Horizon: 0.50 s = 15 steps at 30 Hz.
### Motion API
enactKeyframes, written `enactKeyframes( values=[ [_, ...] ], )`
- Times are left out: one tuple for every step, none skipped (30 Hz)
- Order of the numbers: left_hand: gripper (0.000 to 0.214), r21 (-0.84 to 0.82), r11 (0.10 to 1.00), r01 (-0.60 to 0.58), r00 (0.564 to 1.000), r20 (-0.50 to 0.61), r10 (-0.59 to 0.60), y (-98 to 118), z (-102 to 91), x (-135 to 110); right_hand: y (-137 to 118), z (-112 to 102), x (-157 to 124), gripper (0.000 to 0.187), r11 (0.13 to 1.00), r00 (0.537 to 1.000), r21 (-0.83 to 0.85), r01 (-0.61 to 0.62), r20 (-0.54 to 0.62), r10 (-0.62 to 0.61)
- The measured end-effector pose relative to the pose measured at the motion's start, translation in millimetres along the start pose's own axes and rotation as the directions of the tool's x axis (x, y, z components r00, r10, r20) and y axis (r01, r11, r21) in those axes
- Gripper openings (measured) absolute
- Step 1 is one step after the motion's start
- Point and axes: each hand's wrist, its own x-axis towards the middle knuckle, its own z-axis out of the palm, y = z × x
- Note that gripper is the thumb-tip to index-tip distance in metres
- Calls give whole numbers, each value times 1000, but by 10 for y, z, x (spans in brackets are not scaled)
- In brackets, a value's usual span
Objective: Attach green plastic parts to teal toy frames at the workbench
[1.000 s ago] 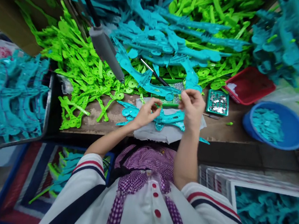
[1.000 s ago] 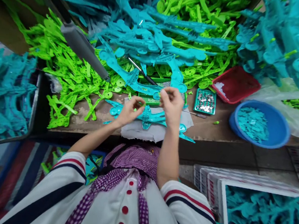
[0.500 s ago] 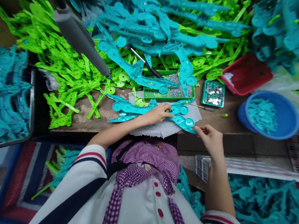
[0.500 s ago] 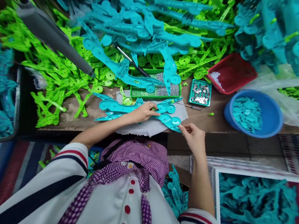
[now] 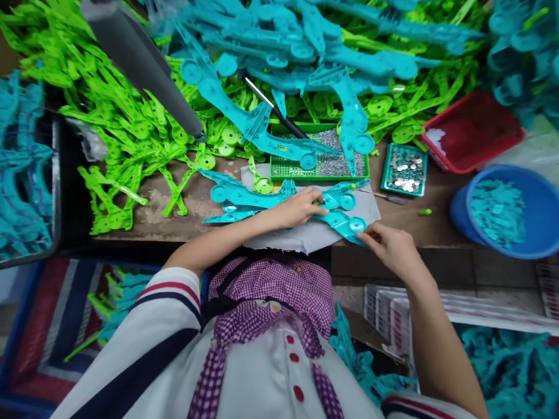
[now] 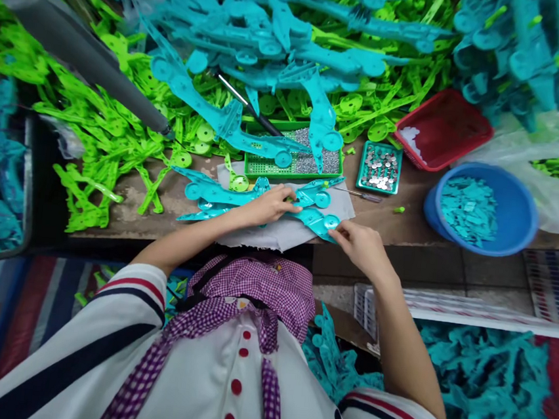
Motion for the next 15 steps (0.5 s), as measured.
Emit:
enactKeyframes(
  values=[
    [30,-3,1000,2,1000,-4,-2,0,3,1,-4,6,7,42,999,1000,-38,16,16,-15],
    [28,-7,1000,3,1000,-10,-3,0,4,2,-7,16,17,41,996,999,-83,30,30,-28],
    [27,-8,1000,2,1000,-16,-2,-1,5,2,-7,30,30,40,991,999,-131,40,41,-35],
    [26,-5,1000,1,1000,-21,-1,-1,7,1,-5,48,44,39,983,998,-178,45,50,-37],
    [26,2,1000,0,1000,-25,0,-3,9,1,2,67,56,39,975,998,-218,45,55,-33],
    [26,12,1000,2,1000,-27,-2,-5,12,4,14,86,62,39,969,998,-244,40,55,-27],
    [27,22,1000,6,1000,-26,-6,-9,17,9,29,102,59,40,967,999,-254,32,46,-21],
    [27,33,999,13,1000,-23,-12,-14,21,17,45,111,44,43,969,999,-246,24,28,-18],
    [28,41,999,20,1000,-20,-19,-18,24,27,55,111,16,46,975,1000,-220,21,3,-21],
    [28,44,999,25,1000,-17,-24,-20,22,38,56,102,-24,49,983,999,-182,25,-25,-30],
    [30,42,999,25,1000,-16,-24,-15,14,45,39,83,-71,52,990,997,-141,32,-59,-40],
    [32,33,999,20,1000,-22,-19,-1,-4,46,-1,57,-119,53,994,993,-101,36,-105,-46],
    [36,19,1000,12,999,-38,-11,26,-32,35,-70,29,-161,53,998,986,-61,34,-163,-44],
    [40,0,1000,6,998,-66,-6,70,-69,8,-169,6,-190,52,999,971,-18,30,-235,-33],
    [43,-21,1000,4,995,-103,-6,131,-112,-37,-299,-7,-200,50,999,950,34,27,-311,-15]
  ],
)
